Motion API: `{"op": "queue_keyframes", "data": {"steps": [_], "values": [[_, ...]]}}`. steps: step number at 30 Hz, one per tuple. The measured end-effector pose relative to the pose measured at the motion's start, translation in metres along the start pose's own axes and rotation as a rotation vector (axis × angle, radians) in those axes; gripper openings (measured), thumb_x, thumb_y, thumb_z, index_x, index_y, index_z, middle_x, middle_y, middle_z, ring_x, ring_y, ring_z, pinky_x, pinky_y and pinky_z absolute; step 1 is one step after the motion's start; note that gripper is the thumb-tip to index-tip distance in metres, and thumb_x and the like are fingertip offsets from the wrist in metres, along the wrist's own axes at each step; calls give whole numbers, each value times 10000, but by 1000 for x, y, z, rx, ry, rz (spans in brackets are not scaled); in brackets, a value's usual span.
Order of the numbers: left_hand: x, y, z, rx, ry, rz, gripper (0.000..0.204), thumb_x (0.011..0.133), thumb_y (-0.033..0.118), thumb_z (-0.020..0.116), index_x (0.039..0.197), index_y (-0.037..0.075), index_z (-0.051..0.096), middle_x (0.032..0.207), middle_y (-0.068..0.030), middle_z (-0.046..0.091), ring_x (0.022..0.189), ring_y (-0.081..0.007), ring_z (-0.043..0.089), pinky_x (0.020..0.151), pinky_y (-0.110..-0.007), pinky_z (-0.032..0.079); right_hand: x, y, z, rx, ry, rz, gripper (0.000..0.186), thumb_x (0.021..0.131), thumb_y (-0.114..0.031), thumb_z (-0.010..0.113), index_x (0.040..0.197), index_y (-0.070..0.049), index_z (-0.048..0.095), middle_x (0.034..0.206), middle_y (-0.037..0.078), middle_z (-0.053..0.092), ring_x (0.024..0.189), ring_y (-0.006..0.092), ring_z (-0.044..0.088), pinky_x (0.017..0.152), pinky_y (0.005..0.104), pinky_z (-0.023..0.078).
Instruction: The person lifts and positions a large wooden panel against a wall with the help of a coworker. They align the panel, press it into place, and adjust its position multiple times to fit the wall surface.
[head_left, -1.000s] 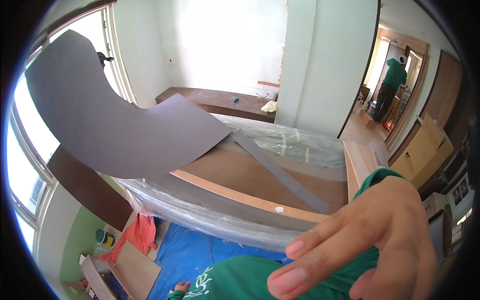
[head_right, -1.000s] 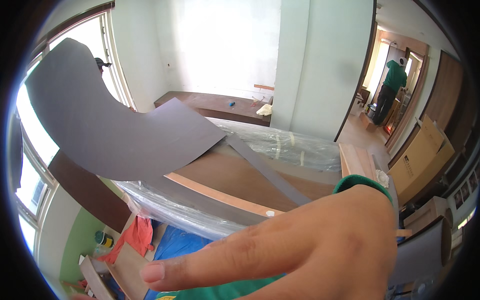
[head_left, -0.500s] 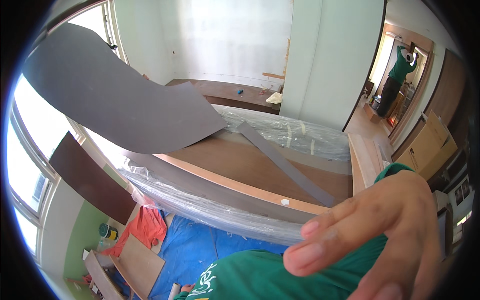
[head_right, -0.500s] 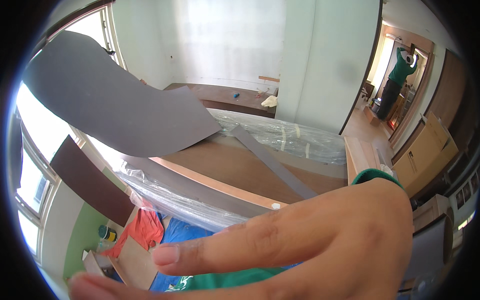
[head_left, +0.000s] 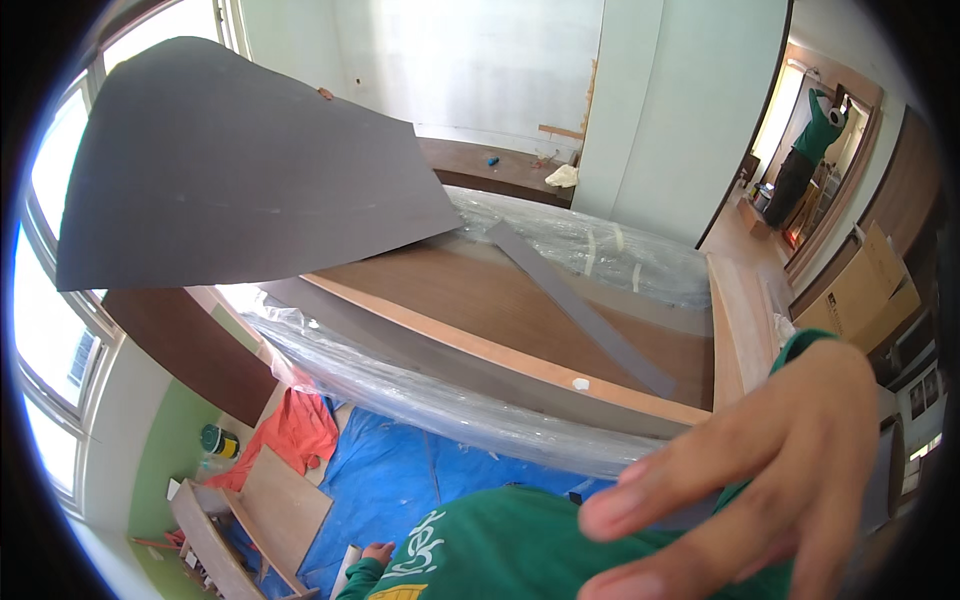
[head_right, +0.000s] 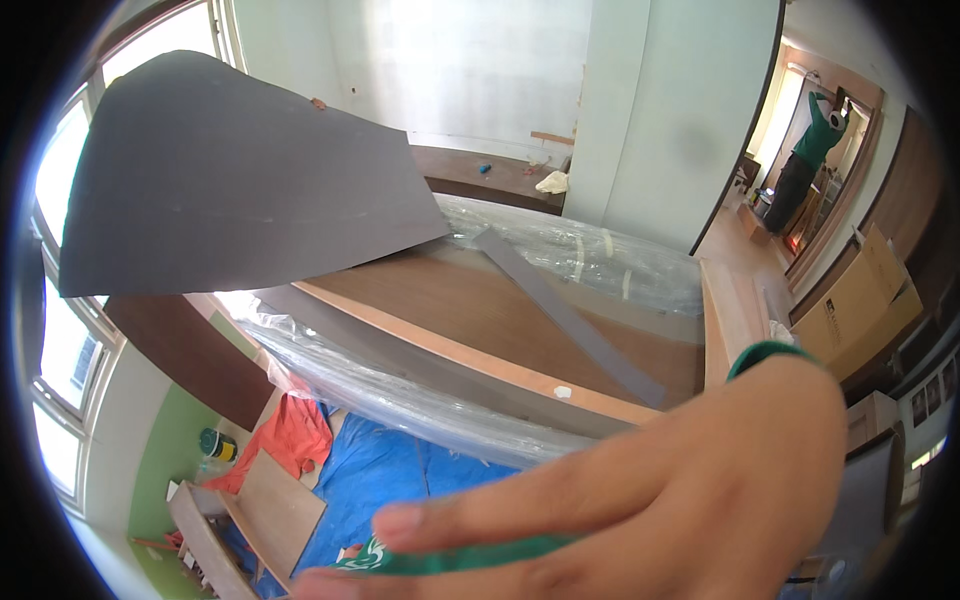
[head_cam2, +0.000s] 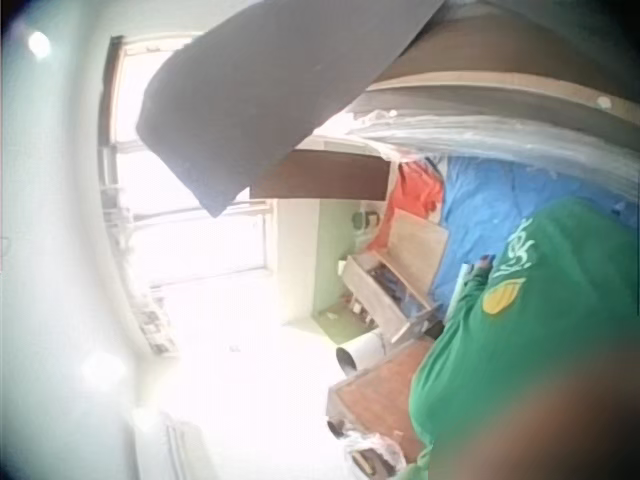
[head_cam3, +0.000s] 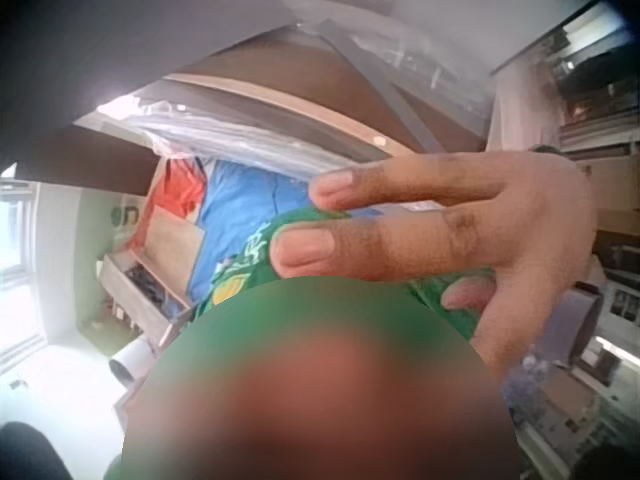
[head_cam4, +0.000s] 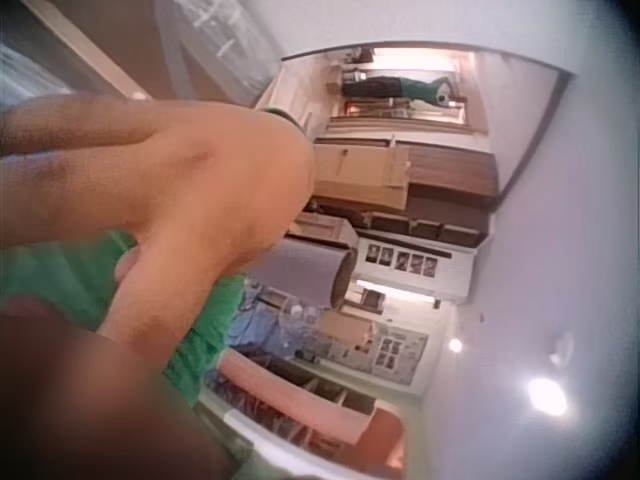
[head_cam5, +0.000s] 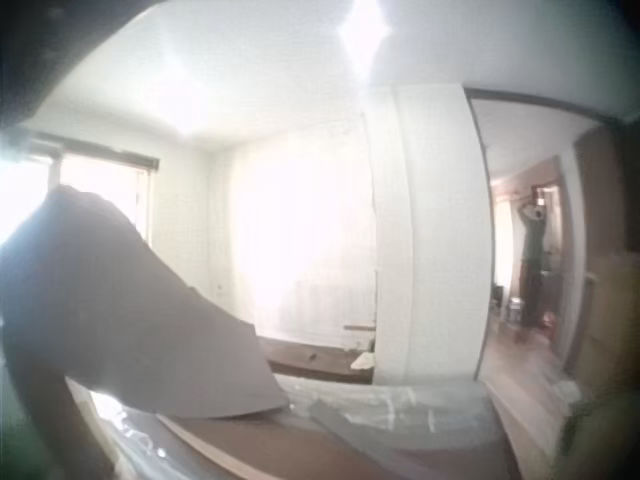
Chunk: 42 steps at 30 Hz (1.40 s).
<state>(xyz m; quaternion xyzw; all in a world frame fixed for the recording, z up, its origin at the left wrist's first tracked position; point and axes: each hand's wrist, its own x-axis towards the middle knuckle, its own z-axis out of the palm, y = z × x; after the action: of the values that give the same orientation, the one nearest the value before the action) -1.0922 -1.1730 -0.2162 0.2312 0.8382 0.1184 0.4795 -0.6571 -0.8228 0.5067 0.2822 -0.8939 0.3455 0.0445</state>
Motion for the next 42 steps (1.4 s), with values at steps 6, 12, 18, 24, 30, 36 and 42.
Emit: {"op": "queue_keyframes", "data": {"steps": [6, 12, 18, 24, 30, 36, 42], "values": [[-17, -4, -17, -146, 53, 25, 477, 906, 446, 727, 1043, -10, 761, 917, -126, 776, 762, -208, 739, 745, -355, 578, -34, 67, 44, 151, 80, 364, 213, 918, -35, 566, 1109, -51, 658, 1405, 217, 561, 1337, 360, 510, 1074, 462, 438], [3, -32, 0, 42, 1, 55, 558, 900, 571, 674, 1087, 57, 787, 1010, -157, 781, 937, -290, 749, 880, -397, 565, -135, 215, 320, 667, 0, 1377, 271, 1054, -333, 526, 1115, -106, 660, 1070, 53, 705, 924, 170, 651, 854, 358, 521], [-7, -70, 6, 203, -39, -76, 677, 856, 695, 627, 1142, 103, 787, 1176, -205, 740, 1165, -354, 687, 1026, -424, 504, -195, 194, 549, 376, 30, 1387, 380, 1024, -423, 542, 1244, -152, 694, 1189, 100, 709, 1157, 288, 690, 893, 516, 578], [-3, -68, -24, 292, -80, -100, 682, 860, 668, 640, 1126, 54, 772, 1146, -187, 749, 1100, -336, 705, 984, -420, 513, -206, 170, 474, 1004, 698, 1649, 274, 942, -307, 642, 1110, -113, 740, 1079, 42, 735, 972, 211, 684, 806, 365, 553], [36, 25, -46, -80, -49, -59, 463, 944, 432, 684, 1119, 5, 721, 1034, -124, 753, 897, -276, 727, 733, -414, 571, -227, 217, 409, 595, 1045, 1564, 241, 957, -243, 576, 1004, -62, 727, 810, 39, 716, 726, 151, 640, 682, 349, 516], [59, 158, -13, -277, -51, -92, 450, 974, 404, 678, 1205, 19, 648, 1070, -145, 740, 896, -293, 740, 670, -416, 579, -256, 254, 371, 703, 1107, 1404, 303, 987, -292, 544, 897, -32, 671, 763, 77, 697, 648, 151, 628, 669, 350, 520], [59, 296, 74, -686, -221, -145, 454, 1028, 380, 600, 1327, 43, 541, 1296, -170, 647, 996, -363, 721, 740, -461, 582, -327, 294, 310, 766, 878, 1447, 403, 1005, -404, 598, 877, -27, 662, 729, 73, 674, 639, 153, 610, 649, 362, 502]]}}
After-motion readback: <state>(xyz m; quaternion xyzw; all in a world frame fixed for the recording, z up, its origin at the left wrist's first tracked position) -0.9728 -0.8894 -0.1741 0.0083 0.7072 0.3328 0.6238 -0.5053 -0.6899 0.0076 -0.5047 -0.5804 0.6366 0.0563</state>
